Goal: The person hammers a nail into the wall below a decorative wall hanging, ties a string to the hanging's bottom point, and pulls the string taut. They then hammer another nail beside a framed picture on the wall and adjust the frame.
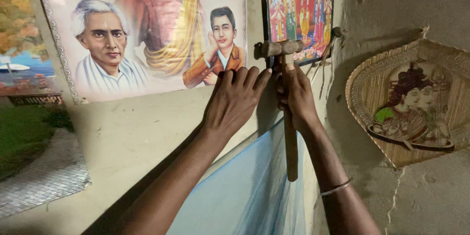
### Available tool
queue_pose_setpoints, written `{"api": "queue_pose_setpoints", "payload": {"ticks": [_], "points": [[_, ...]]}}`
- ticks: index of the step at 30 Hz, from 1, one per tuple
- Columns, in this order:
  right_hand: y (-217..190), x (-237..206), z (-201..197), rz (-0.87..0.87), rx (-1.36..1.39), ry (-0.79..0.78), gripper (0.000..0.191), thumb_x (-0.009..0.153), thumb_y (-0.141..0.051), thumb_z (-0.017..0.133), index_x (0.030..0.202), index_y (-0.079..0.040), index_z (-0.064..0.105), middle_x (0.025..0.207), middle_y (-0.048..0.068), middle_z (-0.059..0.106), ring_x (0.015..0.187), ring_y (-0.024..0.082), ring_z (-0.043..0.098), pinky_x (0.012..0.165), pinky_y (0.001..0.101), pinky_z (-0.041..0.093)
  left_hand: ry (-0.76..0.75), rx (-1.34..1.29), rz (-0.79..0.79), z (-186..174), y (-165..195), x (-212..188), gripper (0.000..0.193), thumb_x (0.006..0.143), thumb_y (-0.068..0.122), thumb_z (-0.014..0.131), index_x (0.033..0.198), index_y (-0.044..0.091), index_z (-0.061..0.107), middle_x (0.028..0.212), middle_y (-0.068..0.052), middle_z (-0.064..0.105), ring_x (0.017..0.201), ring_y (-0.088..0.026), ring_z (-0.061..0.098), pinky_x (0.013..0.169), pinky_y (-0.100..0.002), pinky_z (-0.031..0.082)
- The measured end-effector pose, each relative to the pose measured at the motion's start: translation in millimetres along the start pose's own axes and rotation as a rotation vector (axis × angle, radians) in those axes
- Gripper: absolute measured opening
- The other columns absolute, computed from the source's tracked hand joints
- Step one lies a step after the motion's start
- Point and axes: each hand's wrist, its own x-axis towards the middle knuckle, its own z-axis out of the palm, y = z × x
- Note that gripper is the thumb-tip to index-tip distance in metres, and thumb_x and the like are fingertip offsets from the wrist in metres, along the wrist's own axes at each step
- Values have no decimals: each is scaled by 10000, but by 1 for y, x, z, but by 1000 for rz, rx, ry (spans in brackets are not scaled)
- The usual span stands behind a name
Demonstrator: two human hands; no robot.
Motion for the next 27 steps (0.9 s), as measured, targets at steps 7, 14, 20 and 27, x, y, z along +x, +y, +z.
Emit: {"api": "queue_pose_setpoints", "payload": {"ticks": [7,14,20,27], "points": [[0,3,0,36,12,72,417,1031,-550,450,1031,-165,609,709,-59,435,503,45,343,429,227,302,-29,-12,4,4,3,-1,501,962,204,543,1457,134,573,963,-20,509,891,-174,488,761,-347,392],[5,9,0,-24,71,19,424,1044,-560,454,1024,-160,593,694,-65,415,487,39,309,405,223,253,-32,-20,8,4,2,0,508,948,197,544,1451,130,574,954,-23,510,896,-181,491,778,-354,397],[2,19,2,24,58,3,410,1047,-544,444,1009,-158,576,666,-59,415,458,44,302,396,230,246,-48,-16,9,5,3,-2,511,944,193,546,1451,133,574,963,-25,512,925,-183,498,795,-352,399],[1,18,2,-12,-16,29,442,1060,-551,424,1007,-138,573,679,-71,432,484,38,329,411,230,264,-66,-14,20,6,2,-2,526,952,197,545,1473,132,565,974,-28,512,920,-183,490,785,-349,394]]}}
